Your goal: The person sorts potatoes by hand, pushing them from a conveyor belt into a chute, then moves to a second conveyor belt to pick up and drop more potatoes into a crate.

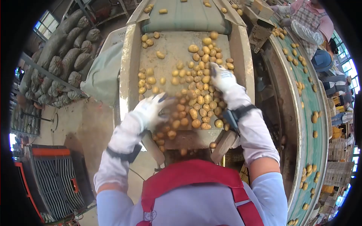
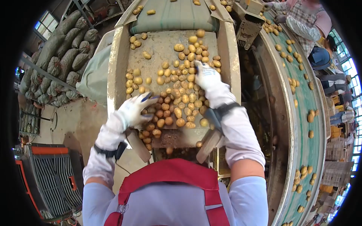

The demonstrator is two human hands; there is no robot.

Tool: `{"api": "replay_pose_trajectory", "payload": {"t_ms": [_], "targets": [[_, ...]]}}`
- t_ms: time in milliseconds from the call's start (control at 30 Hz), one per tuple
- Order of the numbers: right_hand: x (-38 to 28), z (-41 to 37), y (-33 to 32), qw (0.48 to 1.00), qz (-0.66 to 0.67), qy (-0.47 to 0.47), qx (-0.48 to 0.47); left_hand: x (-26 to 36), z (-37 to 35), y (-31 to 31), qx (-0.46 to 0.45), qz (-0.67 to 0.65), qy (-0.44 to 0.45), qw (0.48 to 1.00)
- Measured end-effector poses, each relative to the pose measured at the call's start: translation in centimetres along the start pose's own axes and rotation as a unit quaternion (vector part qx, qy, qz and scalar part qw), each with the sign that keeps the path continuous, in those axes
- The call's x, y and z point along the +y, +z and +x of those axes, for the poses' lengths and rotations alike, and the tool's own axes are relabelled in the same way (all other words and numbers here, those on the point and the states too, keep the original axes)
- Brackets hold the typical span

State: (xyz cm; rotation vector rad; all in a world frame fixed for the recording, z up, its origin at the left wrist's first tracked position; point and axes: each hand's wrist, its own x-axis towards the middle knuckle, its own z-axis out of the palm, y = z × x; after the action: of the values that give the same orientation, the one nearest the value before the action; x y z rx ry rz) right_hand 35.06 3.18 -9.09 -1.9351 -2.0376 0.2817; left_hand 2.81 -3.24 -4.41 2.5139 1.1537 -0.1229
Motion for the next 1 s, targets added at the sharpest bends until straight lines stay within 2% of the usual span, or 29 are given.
{"api": "replay_pose_trajectory", "payload": {"t_ms": [33,67,100,133,167,200,267,333,400,433,467,500,533,567,600,633,667,700,733,767,800,833,900,933,1000], "targets": [[-0.1,-1.7,-2.6,1.0,0.007,-0.012,0.001,-0.5,-1.6,0.2,0.094,0.041,0.031,0.994],[1.3,-3.3,-4.1,0.992,0.012,-0.077,0.102,-0.4,-3.1,-0.6,0.172,0.109,0.037,0.978],[0.6,-5.8,-7.7,0.977,0.118,-0.081,0.16,-1.0,-4.1,-1.1,0.224,0.138,0.02,0.965],[1.9,-7.2,-10.4,0.96,0.053,-0.085,0.26,-1.9,-5.0,-1.3,0.271,0.17,0.005,0.947],[4.6,-8.1,-13.2,0.942,0.006,-0.103,0.319,-3.2,-5.3,-1.1,0.272,0.16,-0.002,0.949],[9.8,-8.9,-14.9,0.913,0.038,-0.043,0.404,-4.2,-5.4,-0.7,0.275,0.152,-0.005,0.949],[15.0,-11.5,-20.1,0.892,-0.094,0.071,0.437,-4.5,-5.2,-0.4,0.273,0.17,0.01,0.947],[14.1,-12.7,-21.5,0.808,-0.363,0.186,0.425,-4.5,-5.2,-0.1,0.286,0.159,-0.001,0.945],[10.0,-11.1,-19.7,0.866,-0.196,-0.033,0.459,-4.3,-5.0,-0.2,0.273,0.168,-0.008,0.947],[6.9,-9.9,-16.7,0.925,0.034,0.014,0.379,-3.9,-4.8,-0.4,0.236,0.206,-0.027,0.949],[3.9,-8.9,-14.7,0.953,0.191,-0.045,0.232,-3.2,-4.4,-0.7,0.2,0.245,-0.046,0.948],[3.1,-6.9,-12.2,0.966,0.086,-0.156,0.189,-2.2,-3.8,-1.1,0.121,0.296,-0.082,0.944],[1.3,-5.2,-10.0,0.986,0.09,-0.115,0.077,-1.7,-2.8,-0.8,0.069,0.339,-0.1,0.933],[2.6,-2.3,-5.8,0.985,0.055,-0.14,0.087,-2.4,-1.6,1.1,0.077,0.344,-0.098,0.931],[3.3,-0.1,-2.6,0.994,-0.021,-0.089,0.055,-3.0,-0.7,2.9,0.087,0.348,-0.096,0.929],[1.7,-0.1,-1.4,0.992,-0.122,-0.03,-0.024,-2.4,-0.3,3.4,0.034,0.265,-0.12,0.956],[0.5,-1.2,1.0,0.966,-0.258,-0.013,-0.015,-1.4,-0.1,3.6,-0.018,0.181,-0.14,0.973],[-0.7,-2.1,1.8,0.969,-0.246,0.009,-0.033,-0.2,-0.7,3.5,-0.031,0.199,-0.128,0.971],[-2.7,-3.8,-0.2,0.977,-0.18,-0.018,-0.113,-0.5,-1.4,5.1,0.026,0.228,-0.067,0.971],[-3.4,-5.8,0.2,0.972,-0.177,-0.084,-0.131,1.0,-2.1,5.2,0.005,0.219,-0.072,0.973],[-5.1,-8.3,-0.1,0.965,-0.182,-0.102,-0.159,2.4,-2.4,4.6,-0.017,0.209,-0.078,0.975],[-4.8,-10.5,1.9,0.969,-0.179,-0.142,-0.092,3.2,-2.6,3.2,-0.013,0.21,-0.077,0.975],[-7.1,-13.4,1.5,0.962,-0.191,-0.158,-0.117,4.4,-2.6,0.7,-0.173,0.046,-0.045,0.983],[-8.3,-14.3,1.0,0.958,-0.178,-0.151,-0.165,4.1,-1.8,0.0,-0.168,0.048,-0.045,0.984],[-9.3,-16.3,1.6,0.956,-0.159,-0.199,-0.145,2.2,0.4,-2.4,-0.022,-0.012,-0.006,1.0]]}}
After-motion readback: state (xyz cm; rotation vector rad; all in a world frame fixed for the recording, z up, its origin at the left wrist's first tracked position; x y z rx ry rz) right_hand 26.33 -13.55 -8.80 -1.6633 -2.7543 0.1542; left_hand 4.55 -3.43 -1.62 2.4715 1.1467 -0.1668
